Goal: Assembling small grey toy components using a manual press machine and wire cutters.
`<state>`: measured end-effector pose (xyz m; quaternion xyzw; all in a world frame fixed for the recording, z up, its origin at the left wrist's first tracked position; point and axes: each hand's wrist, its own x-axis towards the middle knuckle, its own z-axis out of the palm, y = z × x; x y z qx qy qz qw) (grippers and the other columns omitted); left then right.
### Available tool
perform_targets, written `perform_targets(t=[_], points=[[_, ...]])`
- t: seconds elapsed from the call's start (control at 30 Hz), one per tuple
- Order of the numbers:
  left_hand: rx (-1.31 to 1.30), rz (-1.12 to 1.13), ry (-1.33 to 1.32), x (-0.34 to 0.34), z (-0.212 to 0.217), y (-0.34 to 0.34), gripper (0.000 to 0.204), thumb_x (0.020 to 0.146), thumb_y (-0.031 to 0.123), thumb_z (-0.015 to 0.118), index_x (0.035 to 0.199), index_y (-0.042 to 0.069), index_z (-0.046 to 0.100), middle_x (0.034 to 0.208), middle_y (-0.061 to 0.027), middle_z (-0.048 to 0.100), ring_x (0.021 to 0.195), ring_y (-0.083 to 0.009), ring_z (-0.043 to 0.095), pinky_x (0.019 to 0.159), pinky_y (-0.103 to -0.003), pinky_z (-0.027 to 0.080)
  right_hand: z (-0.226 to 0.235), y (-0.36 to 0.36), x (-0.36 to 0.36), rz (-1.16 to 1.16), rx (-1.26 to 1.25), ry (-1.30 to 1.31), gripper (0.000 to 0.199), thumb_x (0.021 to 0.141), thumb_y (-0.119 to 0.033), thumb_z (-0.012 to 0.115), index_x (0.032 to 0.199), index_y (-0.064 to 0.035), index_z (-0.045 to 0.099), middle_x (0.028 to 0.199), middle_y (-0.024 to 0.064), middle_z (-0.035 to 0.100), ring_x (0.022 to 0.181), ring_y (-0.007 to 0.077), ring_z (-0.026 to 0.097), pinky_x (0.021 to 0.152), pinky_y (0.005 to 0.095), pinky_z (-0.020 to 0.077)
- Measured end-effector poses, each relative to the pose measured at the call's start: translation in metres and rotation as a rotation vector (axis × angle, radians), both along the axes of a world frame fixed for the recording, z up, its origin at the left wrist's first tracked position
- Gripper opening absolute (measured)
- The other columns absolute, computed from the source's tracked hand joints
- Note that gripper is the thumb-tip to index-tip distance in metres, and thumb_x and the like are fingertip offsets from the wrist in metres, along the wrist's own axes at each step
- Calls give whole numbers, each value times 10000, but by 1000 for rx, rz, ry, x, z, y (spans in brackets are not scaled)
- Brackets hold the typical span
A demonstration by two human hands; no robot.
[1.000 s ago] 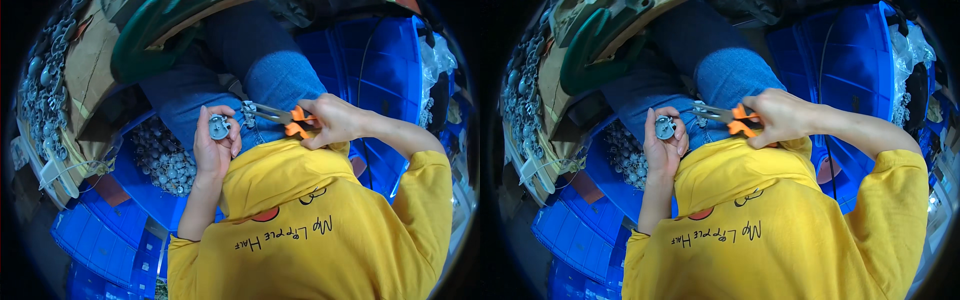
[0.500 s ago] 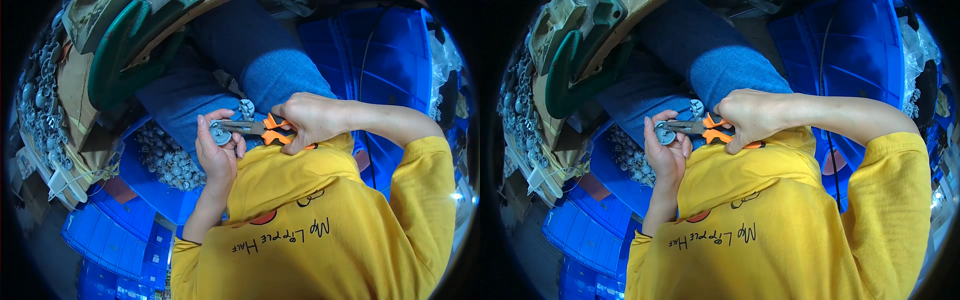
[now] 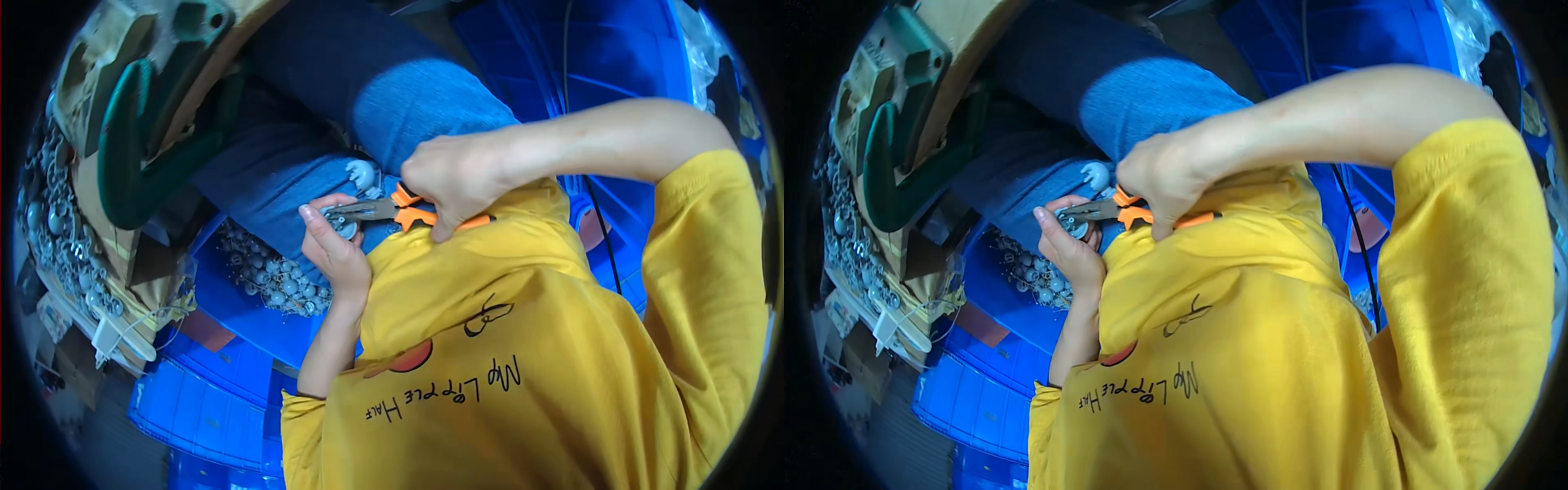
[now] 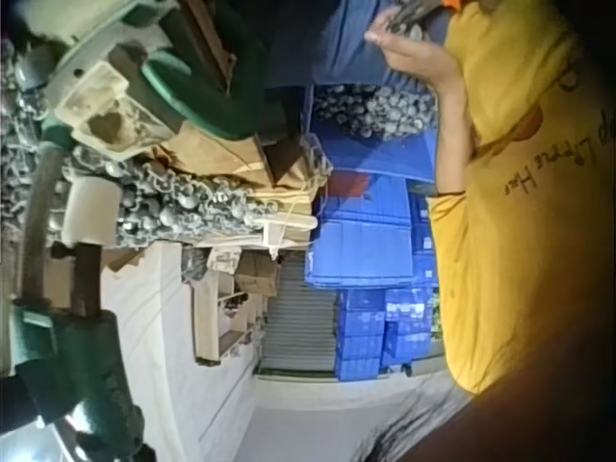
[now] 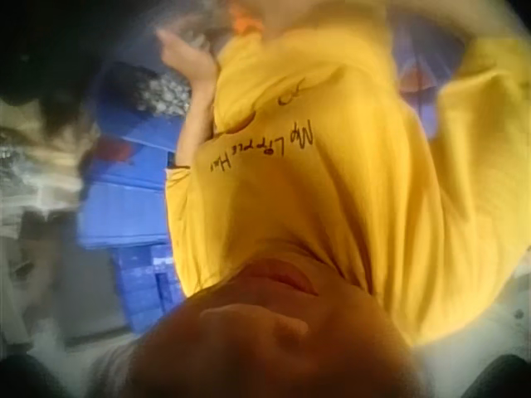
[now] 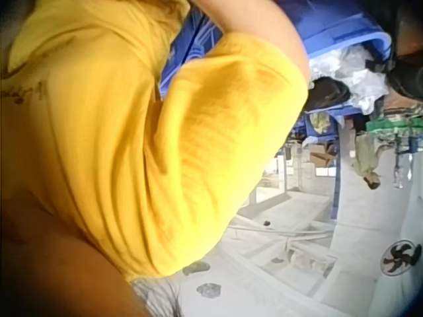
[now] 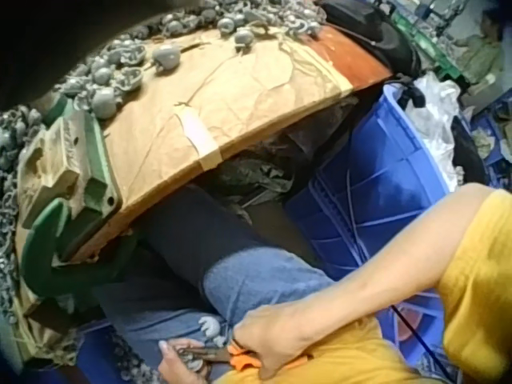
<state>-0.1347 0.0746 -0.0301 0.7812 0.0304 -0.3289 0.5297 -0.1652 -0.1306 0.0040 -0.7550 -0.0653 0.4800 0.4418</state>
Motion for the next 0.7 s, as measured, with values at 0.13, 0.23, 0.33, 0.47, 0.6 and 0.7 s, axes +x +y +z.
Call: perform_targets(t=[0.13, 0.23, 0.33, 0.47, 0.6, 0.7], points=[[-14, -73, -52, -1, -2, 2, 581, 1016, 453, 223, 833, 23, 568, 581, -7, 496, 448, -59, 387, 423, -194, 279, 0, 1, 5, 34, -31, 71, 372, 688, -267, 788, 908, 8, 668, 845, 160, 677, 833, 323, 652, 731, 397, 518], [-22, -65, -48, 1, -5, 2, 596, 1015, 462, 217, 828, 17, 566, 560, -9, 482, 431, -61, 380, 412, -198, 278, 4, 3, 2, 33, -50, -37, 343, 700, -240, 775, 919, 0, 664, 851, 156, 671, 857, 316, 654, 737, 403, 523], [-4, -40, -38, 1, -2, 0, 608, 1010, 481, 225, 817, 14, 564, 547, -12, 466, 410, -66, 365, 398, -208, 280, 1, 11, -9, -1, -113, -170, 311, 701, -205, 759, 907, 6, 658, 866, 154, 665, 869, 316, 655, 744, 401, 532], [39, -40, 64, 7, -1, 0, 623, 998, 508, 268, 792, -2, 561, 520, -13, 436, 386, -69, 333, 376, -220, 259, 5, 9, -16, 10, -131, -249, 243, 703, -139, 716, 889, 6, 655, 897, 157, 660, 867, 308, 660, 749, 393, 543], [-68, -52, 266, 13, 1, 7, 611, 1004, 479, 288, 783, -20, 561, 483, -15, 398, 351, -75, 265, 352, -235, 211, 0, 15, -20, 20, -155, -279, 243, 701, -124, 703, 895, 14, 650, 897, 156, 662, 875, 300, 660, 750, 392, 544], [-75, -72, 345, 18, 1, 8, 594, 1008, 460, 293, 781, -20, 560, 468, -8, 369, 344, -74, 235, 347, -238, 186, -4, 19, -24, -14, -163, -323, 237, 704, -117, 692, 889, 24, 645, 899, 160, 660, 873, 294, 661, 740, 388, 545]])
